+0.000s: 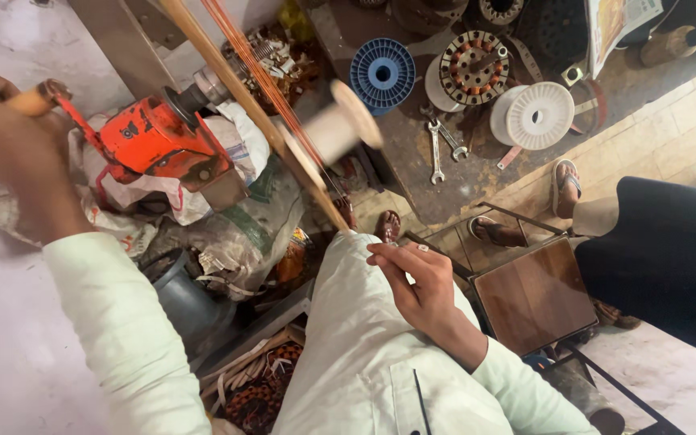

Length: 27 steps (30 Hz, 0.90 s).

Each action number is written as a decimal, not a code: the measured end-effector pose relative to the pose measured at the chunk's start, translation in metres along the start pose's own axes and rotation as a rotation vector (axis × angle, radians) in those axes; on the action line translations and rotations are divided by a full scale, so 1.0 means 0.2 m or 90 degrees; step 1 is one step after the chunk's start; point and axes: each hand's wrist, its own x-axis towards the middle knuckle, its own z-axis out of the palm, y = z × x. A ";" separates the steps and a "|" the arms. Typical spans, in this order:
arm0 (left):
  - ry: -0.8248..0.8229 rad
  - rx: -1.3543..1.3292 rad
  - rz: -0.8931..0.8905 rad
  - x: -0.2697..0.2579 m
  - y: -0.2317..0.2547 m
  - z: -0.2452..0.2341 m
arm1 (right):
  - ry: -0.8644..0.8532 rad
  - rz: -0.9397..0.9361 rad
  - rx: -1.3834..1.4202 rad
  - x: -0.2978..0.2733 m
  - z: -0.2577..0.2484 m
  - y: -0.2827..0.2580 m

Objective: The person operates a manual wire-winding machine by turning a crank to wind copper wire onto a white spool. They periodically stop to adjust the wire and guide it onto the spool, then resume cranking. The person also briefly uses a wrench on the machine's spindle.

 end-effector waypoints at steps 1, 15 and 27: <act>0.001 0.003 -0.005 0.01 0.01 0.00 | -0.003 0.003 -0.002 0.00 0.00 0.00; -0.002 0.068 0.019 -0.16 0.05 0.13 | 0.013 -0.003 0.003 -0.01 -0.03 -0.02; -0.043 0.081 0.019 -0.31 0.06 0.18 | 0.026 -0.039 -0.045 0.02 -0.05 -0.05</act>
